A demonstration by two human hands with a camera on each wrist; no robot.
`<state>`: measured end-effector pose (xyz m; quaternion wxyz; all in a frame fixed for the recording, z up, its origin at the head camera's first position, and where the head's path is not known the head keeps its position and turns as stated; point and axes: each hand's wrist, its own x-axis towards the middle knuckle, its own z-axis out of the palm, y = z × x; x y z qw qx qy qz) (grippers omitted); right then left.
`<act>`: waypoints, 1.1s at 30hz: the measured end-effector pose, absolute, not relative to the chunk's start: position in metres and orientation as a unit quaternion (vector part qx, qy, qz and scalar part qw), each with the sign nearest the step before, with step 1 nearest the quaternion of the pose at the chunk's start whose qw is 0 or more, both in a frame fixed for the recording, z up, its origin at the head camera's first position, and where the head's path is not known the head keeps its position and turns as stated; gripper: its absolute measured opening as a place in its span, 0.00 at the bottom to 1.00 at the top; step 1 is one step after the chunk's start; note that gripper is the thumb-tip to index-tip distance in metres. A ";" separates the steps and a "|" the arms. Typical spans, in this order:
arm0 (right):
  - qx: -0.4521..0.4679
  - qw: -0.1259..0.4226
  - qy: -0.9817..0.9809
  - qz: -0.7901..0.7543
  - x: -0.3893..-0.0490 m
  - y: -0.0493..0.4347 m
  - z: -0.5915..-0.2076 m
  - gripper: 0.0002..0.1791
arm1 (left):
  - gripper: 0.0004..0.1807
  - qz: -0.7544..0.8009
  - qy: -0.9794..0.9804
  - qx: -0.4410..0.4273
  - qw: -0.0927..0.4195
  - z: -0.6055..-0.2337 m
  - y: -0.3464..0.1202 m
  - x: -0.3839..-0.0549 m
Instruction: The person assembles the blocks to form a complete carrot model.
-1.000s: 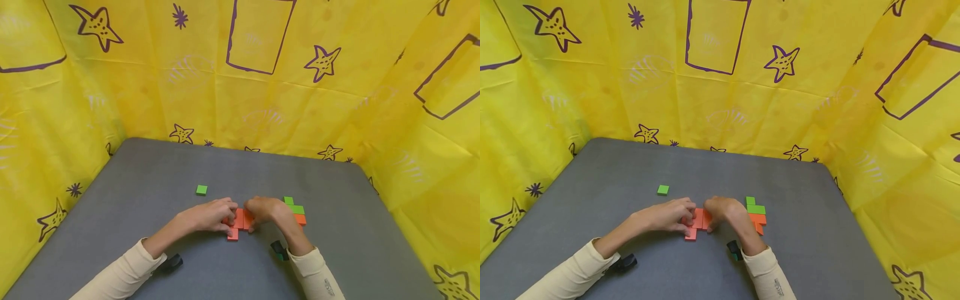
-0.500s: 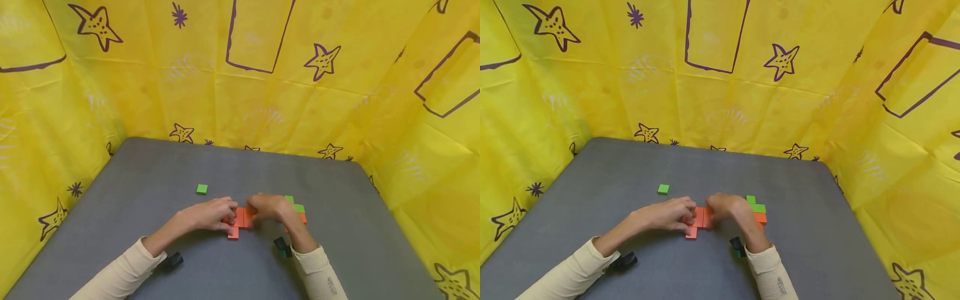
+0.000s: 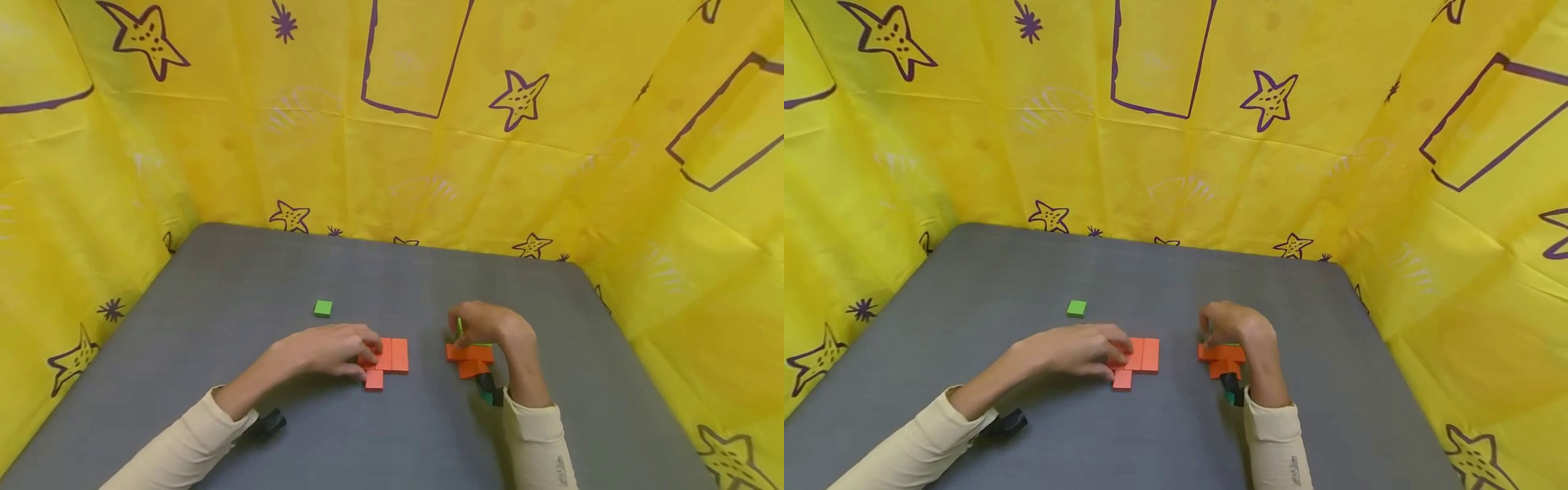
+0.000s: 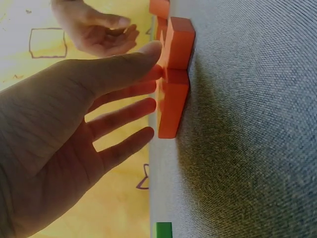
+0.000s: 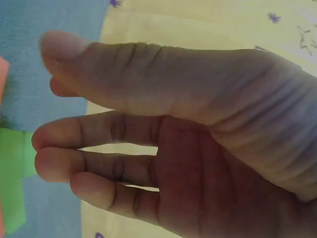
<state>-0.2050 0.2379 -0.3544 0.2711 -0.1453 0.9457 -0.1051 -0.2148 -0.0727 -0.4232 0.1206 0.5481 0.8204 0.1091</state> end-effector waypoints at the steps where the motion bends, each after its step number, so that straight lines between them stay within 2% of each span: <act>1: -0.144 0.273 0.946 -0.099 -0.206 0.238 -0.356 0.09 | 0.14 0.109 0.819 0.550 0.119 -0.423 -0.073 -0.215; 11: -0.137 0.260 0.954 -0.057 -0.216 0.233 -0.377 0.14 | 0.14 0.108 0.805 0.576 0.093 -0.426 -0.071 -0.217; 17: -0.150 0.256 0.953 -0.061 -0.215 0.228 -0.382 0.27 | 0.13 0.122 0.800 0.582 0.080 -0.427 -0.070 -0.216; 19: -0.164 0.253 0.951 -0.069 -0.217 0.227 -0.384 0.25 | 0.14 0.124 0.803 0.577 0.084 -0.426 -0.071 -0.215; 22: -0.205 0.244 0.944 -0.083 -0.222 0.225 -0.388 0.14 | 0.14 0.130 0.808 0.568 0.091 -0.427 -0.071 -0.216; 24: -0.224 0.237 0.941 -0.087 -0.226 0.224 -0.390 0.10 | 0.14 0.133 0.810 0.564 0.095 -0.428 -0.071 -0.216; 27: -0.224 0.236 0.942 -0.090 -0.229 0.224 -0.392 0.15 | 0.14 0.140 0.809 0.563 0.098 -0.429 -0.071 -0.216; 33: -0.148 0.252 0.951 -0.096 -0.228 0.222 -0.393 0.24 | 0.12 0.148 0.809 0.559 0.103 -0.429 -0.069 -0.216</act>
